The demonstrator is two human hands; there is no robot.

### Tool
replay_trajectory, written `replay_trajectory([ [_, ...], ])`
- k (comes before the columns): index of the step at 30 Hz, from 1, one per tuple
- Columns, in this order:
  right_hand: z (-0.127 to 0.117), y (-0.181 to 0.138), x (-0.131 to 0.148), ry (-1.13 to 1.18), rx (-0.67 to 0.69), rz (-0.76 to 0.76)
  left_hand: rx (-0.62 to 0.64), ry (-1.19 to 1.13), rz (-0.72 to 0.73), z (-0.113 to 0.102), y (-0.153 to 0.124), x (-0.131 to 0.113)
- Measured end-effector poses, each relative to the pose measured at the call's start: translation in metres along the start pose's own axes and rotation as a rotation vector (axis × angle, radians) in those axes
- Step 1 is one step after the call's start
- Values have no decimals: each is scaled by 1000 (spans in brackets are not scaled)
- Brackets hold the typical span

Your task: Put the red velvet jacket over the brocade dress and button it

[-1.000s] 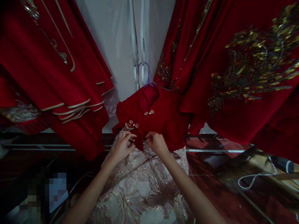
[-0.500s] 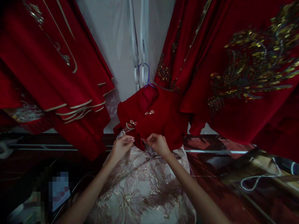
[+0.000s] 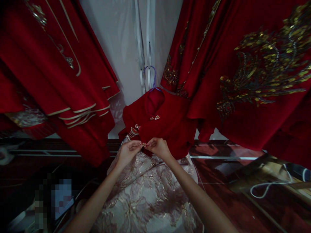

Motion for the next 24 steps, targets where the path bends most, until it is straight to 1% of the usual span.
replay_trajectory([
  [6, 12, 0, -1, 124, -4, -65, 1, 17, -4, 1, -1, 0],
  [11, 13, 1, -6, 132, -38, -86, 39, -23, -43, 1, -3, 2],
  [15, 12, -3, 0, 124, -94, -74, 61, -86, -87, -1, 2, 10],
  [20, 16, -10, 14, 87, -137, -91, 161, -20, -141, -4, 19, 23],
  [24, 17, -9, 14, 54, -175, -100, 230, -28, -196, -7, 29, 32],
])
Point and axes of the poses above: each hand's wrist, its own y-axis towards the middle knuckle, its own z-axis out of the palm, x = y × z, the point moved 7 cm from there along y, towards the middle knuckle, and after that the axes turned 6 degrees about -y, right-handed, at the moved point
